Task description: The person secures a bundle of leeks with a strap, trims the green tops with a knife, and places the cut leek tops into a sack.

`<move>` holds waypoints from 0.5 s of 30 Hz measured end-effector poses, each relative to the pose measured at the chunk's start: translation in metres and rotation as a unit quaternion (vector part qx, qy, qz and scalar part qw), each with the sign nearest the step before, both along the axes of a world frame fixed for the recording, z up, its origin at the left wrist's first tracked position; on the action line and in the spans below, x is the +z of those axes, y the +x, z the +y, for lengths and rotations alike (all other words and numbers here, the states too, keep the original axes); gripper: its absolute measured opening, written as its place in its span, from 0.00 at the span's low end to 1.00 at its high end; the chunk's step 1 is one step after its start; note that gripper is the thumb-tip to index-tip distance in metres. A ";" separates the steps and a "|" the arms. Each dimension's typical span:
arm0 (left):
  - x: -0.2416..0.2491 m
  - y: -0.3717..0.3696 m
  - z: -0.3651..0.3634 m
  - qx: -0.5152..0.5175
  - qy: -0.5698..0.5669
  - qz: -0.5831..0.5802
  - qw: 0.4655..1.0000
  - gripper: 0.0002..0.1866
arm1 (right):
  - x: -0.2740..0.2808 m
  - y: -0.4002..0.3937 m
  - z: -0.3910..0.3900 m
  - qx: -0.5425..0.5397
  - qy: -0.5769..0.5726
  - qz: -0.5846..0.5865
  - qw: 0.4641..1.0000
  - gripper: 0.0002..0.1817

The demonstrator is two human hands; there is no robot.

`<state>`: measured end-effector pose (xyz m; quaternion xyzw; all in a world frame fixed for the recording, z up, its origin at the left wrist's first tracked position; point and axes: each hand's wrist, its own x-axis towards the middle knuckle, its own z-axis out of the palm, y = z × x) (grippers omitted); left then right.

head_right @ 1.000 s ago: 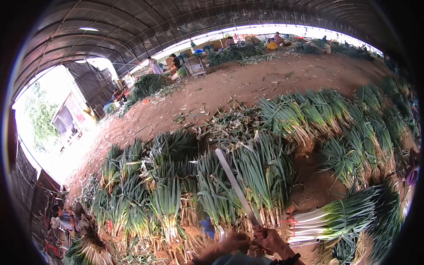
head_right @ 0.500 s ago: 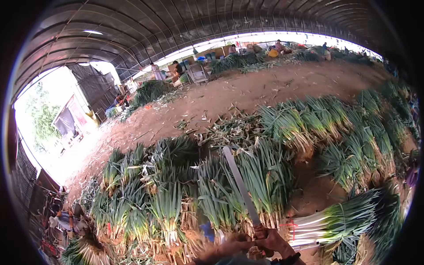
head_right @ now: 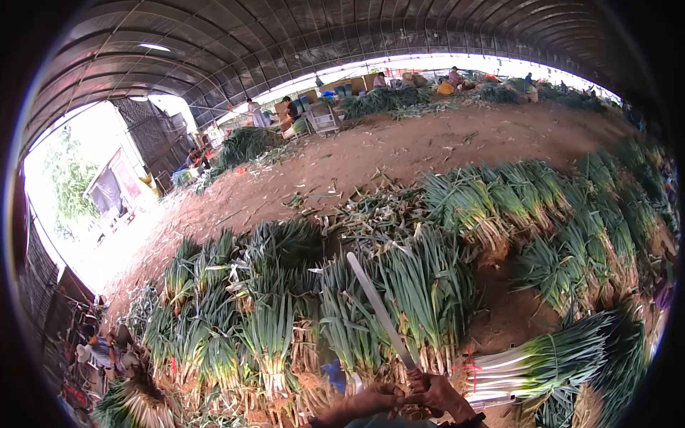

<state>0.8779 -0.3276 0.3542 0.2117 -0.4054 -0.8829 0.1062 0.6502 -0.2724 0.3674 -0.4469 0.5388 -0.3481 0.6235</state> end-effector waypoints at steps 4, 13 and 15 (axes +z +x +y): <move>0.003 0.004 -0.004 -0.019 -0.032 -0.036 0.999 0.09 | 0.006 0.007 -0.001 -0.001 -0.031 -0.054 0.998 0.34; -0.023 0.012 -0.006 -0.003 -0.052 -0.016 0.999 0.08 | 0.024 0.009 0.002 0.043 0.097 0.089 0.990 0.20; 0.004 0.020 -0.018 -0.065 0.078 0.012 0.995 0.08 | 0.002 0.004 0.020 -0.009 -0.004 0.005 1.000 0.18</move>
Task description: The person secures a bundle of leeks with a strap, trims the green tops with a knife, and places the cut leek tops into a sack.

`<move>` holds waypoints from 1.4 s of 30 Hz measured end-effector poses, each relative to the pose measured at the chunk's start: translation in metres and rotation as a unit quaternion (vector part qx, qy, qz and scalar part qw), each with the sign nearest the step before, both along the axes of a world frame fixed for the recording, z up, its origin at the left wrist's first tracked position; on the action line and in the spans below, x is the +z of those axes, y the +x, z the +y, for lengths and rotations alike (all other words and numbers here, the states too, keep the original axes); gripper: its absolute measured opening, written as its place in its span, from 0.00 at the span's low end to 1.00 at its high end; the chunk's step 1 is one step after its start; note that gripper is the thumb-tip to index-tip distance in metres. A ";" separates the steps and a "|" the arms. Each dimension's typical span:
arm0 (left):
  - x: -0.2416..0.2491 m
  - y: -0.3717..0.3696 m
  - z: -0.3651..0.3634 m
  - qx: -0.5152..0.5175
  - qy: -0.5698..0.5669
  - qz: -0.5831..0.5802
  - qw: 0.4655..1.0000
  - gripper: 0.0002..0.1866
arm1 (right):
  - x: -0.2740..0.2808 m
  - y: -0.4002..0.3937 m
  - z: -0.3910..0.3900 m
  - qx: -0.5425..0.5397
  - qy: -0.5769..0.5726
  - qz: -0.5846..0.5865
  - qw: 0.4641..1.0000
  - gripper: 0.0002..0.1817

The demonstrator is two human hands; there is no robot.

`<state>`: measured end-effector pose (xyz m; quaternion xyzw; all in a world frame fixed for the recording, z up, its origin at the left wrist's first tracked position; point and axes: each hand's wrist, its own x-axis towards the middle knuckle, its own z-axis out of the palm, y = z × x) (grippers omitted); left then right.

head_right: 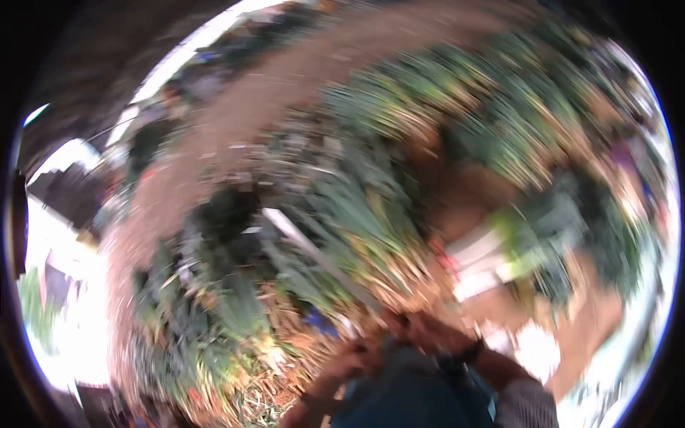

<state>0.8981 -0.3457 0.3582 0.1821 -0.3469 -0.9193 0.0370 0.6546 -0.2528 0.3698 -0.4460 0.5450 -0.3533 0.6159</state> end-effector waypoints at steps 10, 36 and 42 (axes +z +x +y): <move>-0.266 0.283 -0.012 -0.049 -0.226 -0.628 0.743 0.09 | 0.013 -0.102 0.118 -0.403 0.168 0.134 0.890 0.17; -0.201 0.008 0.058 -0.170 -0.336 -0.446 0.812 0.18 | -0.135 -0.223 0.315 -0.666 0.239 0.014 0.707 0.07; -0.211 0.056 0.106 -0.108 -0.149 -0.560 0.808 0.14 | -0.135 -0.234 0.283 -0.680 0.234 -0.011 0.694 0.09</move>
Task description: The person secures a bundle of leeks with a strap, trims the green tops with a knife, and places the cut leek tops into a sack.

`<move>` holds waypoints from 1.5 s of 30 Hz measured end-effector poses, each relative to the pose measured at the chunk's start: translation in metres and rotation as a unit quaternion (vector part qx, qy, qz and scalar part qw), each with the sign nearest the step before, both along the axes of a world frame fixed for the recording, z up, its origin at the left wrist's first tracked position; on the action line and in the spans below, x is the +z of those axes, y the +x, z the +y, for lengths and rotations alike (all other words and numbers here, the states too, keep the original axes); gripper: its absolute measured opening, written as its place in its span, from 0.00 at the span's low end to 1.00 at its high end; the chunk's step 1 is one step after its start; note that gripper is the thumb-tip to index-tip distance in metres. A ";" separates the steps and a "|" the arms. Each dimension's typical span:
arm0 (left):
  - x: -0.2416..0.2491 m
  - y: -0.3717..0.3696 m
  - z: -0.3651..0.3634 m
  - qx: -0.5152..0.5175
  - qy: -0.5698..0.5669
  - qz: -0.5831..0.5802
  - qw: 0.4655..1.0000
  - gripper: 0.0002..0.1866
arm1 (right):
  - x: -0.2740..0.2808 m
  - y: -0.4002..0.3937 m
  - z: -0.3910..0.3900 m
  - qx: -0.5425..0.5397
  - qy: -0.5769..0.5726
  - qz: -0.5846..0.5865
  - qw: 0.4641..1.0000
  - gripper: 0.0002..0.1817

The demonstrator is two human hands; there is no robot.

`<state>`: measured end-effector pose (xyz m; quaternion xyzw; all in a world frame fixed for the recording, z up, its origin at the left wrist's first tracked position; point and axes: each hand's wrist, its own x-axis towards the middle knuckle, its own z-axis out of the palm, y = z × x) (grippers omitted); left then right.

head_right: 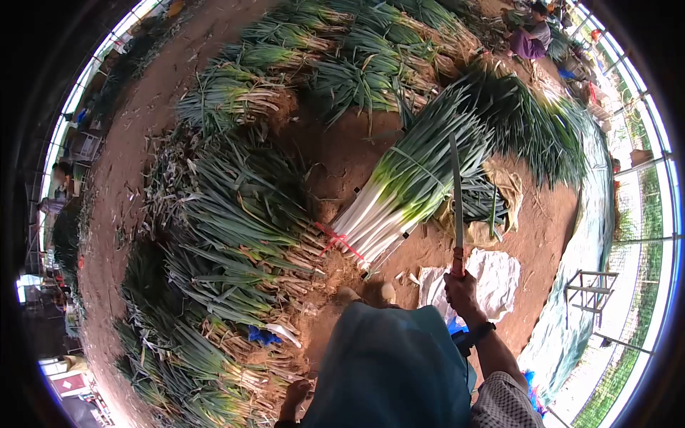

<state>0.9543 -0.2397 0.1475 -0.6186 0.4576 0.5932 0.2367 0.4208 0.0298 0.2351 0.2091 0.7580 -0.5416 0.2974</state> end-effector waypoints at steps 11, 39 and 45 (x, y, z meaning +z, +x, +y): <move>-0.012 -0.022 -0.108 -0.352 -0.405 0.182 0.824 0.12 | -0.016 -0.039 -0.062 -0.062 -0.152 0.075 0.984 0.10; 0.039 -0.463 -0.434 -0.190 -0.390 0.136 0.890 0.12 | -0.201 -0.279 -0.225 0.303 0.274 0.141 0.901 0.17; -0.007 -0.465 -0.475 -0.609 -0.379 0.130 0.685 0.04 | -0.140 -0.363 -0.285 0.379 0.288 -0.093 0.875 0.14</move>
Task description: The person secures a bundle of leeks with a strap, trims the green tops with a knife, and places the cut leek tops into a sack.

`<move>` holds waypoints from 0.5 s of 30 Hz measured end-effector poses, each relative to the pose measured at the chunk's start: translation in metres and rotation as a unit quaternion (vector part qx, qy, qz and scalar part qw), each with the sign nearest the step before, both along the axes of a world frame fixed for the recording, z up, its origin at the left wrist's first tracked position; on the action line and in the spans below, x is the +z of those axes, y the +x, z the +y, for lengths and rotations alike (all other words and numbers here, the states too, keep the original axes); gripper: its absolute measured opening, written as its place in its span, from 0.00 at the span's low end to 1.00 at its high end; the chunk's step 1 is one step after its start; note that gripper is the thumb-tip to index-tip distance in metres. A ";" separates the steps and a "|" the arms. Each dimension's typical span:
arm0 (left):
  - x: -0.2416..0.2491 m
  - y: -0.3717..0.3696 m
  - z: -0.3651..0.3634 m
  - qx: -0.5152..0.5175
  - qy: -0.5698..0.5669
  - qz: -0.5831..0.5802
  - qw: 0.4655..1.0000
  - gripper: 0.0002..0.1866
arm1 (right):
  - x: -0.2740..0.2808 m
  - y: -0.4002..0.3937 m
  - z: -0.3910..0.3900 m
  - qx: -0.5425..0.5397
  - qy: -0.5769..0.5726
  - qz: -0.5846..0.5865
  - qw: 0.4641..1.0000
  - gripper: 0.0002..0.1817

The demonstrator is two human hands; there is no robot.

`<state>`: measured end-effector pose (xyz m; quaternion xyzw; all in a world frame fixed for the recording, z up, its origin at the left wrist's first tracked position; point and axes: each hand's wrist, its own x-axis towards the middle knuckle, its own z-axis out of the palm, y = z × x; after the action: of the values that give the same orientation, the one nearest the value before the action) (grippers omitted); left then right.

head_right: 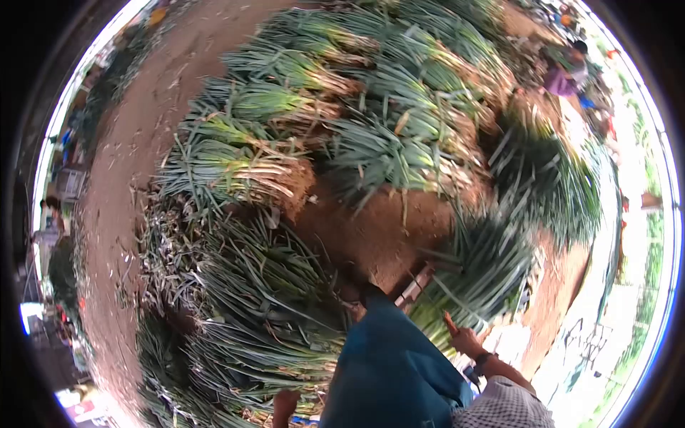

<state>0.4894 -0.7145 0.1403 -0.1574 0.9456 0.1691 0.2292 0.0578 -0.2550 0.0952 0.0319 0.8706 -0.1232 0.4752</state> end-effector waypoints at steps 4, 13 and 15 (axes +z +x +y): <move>-0.018 0.041 0.037 0.321 0.160 -0.016 0.933 0.13 | 0.020 -0.057 -0.021 0.109 0.036 -0.014 0.993 0.19; 0.021 -0.073 0.001 0.688 0.295 -0.138 0.649 0.10 | 0.041 -0.167 -0.115 0.069 -0.103 0.213 0.969 0.18; 0.046 -0.112 -0.034 0.606 0.284 -0.061 0.741 0.16 | 0.018 -0.193 -0.128 0.089 -0.096 0.259 0.957 0.20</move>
<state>0.3771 -0.7487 0.1862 -0.6346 0.5432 0.5230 0.1693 -0.1355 -0.3827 0.1133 -0.1244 0.9473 -0.1675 0.2432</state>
